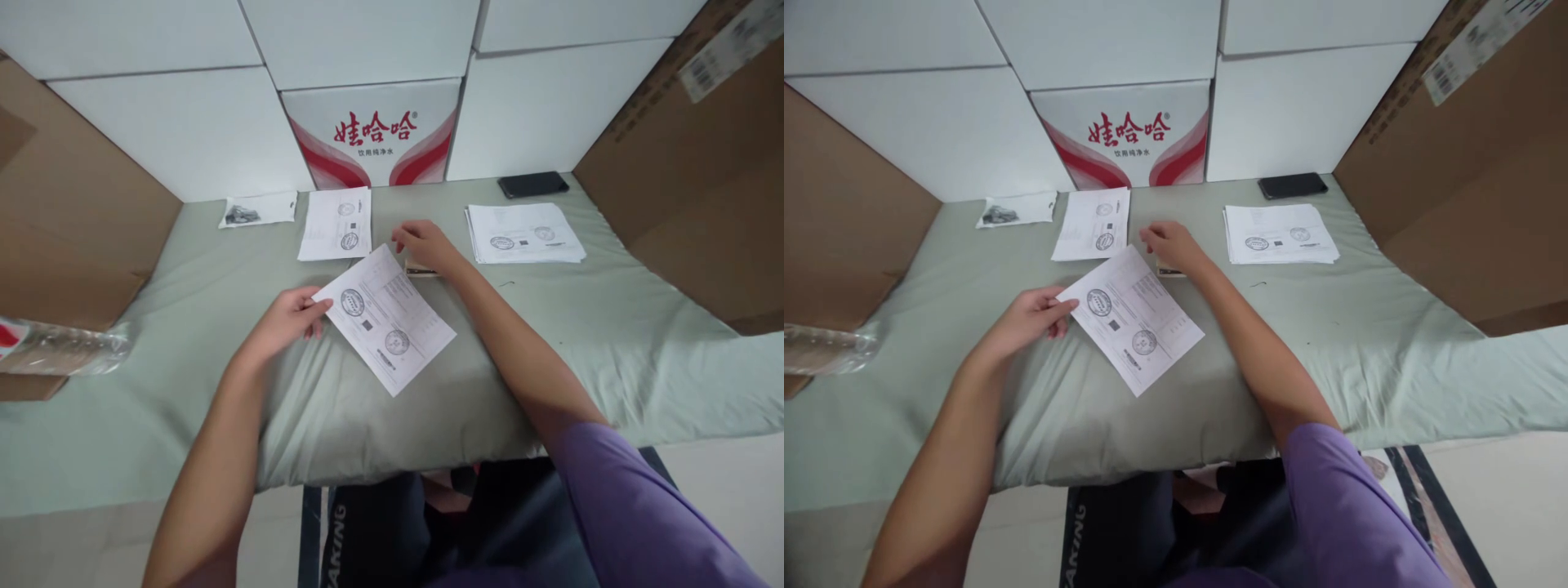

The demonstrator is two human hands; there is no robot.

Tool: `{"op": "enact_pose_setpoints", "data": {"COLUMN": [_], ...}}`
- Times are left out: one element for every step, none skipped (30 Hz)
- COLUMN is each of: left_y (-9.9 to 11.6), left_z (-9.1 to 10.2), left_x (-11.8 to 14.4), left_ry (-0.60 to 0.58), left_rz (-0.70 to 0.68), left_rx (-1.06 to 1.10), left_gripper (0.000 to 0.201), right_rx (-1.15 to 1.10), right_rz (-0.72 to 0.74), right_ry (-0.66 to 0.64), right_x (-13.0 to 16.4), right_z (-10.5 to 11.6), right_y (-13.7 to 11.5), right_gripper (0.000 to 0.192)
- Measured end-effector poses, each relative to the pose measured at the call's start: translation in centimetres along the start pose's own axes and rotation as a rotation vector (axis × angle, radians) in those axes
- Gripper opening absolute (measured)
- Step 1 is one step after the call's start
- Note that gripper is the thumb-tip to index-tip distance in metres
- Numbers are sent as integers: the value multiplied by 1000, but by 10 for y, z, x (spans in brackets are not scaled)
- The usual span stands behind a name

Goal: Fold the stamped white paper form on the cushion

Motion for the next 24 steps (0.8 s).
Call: {"op": "enact_pose_setpoints", "data": {"left_y": [-3,-5,-6,-6,-6,-5,-4,-3,-1,0,1,2,3,3,4,5,5,6,7,9,10,12,14,15], "left_z": [9,16,20,22,22,21,19,16,14,12,10,9,8,6,5,4,2,1,-1,-3,-6,-8,-11,-13], "left_x": [1,1,2,2,3,3,3,3,3,3,3,3,2,2,2,2,2,2,3,3,4,4,5,5], "left_ry": [8,15,22,24,26,26,24,24,27,33,39,42,43,40,38,37,41,48,53,55,52,50,53,66], "left_rz": [-26,-45,-55,-60,-65,-70,-74,-76,-76,-74,-73,-71,-71,-74,-79,-85,-91,-98,-104,-110,-114,-118,-120,-122], "left_rx": [-14,-20,-19,-16,-13,-11,-7,0,10,22,34,46,57,67,76,86,97,107,113,117,121,127,139,161], "left_gripper": [24,26,28,28,28,27,27,27,27,27,27,26,26,26,26,26,25,25,24,24,24,24,24,25], "right_rx": [-68,-132,-192,-249,-301,-345,-379,-402,-414,-418,-417,-414,-411,-408,-404,-401,-397,-389,-376,-359,-342,-326,-308,-290], "right_rz": [11,29,54,82,109,132,149,158,160,155,144,132,119,110,105,105,109,113,110,102,84,57,25,-15], "right_ry": [-66,-117,-150,-164,-166,-159,-147,-136,-135,-148,-172,-196,-216,-227,-225,-217,-205,-195,-191,-189,-189,-191,-195,-206], "right_x": [2,4,6,9,11,14,16,19,21,23,26,27,29,30,30,31,31,32,33,36,39,43,50,57], "right_z": [-4,-8,-12,-15,-17,-19,-19,-19,-18,-18,-18,-18,-18,-18,-17,-17,-16,-15,-14,-11,-7,-1,7,16], "right_y": [-4,-9,-14,-20,-26,-31,-37,-42,-46,-50,-54,-56,-58,-58,-58,-58,-58,-59,-60,-62,-64,-66,-67,-68], "right_gripper": [33,36,39,41,44,46,47,48,49,50,50,50,51,51,51,51,51,50,50,49,47,44,41,39]}}
Point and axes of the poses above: each hand's wrist, its own x-axis away from the middle knuckle, its own z-axis out of the back of the hand, y = z × x, the point moved 4 cm from there along -x, towards the middle knuckle, and after that the axes turned 15 degrees about -x, right-handed, at the moved point
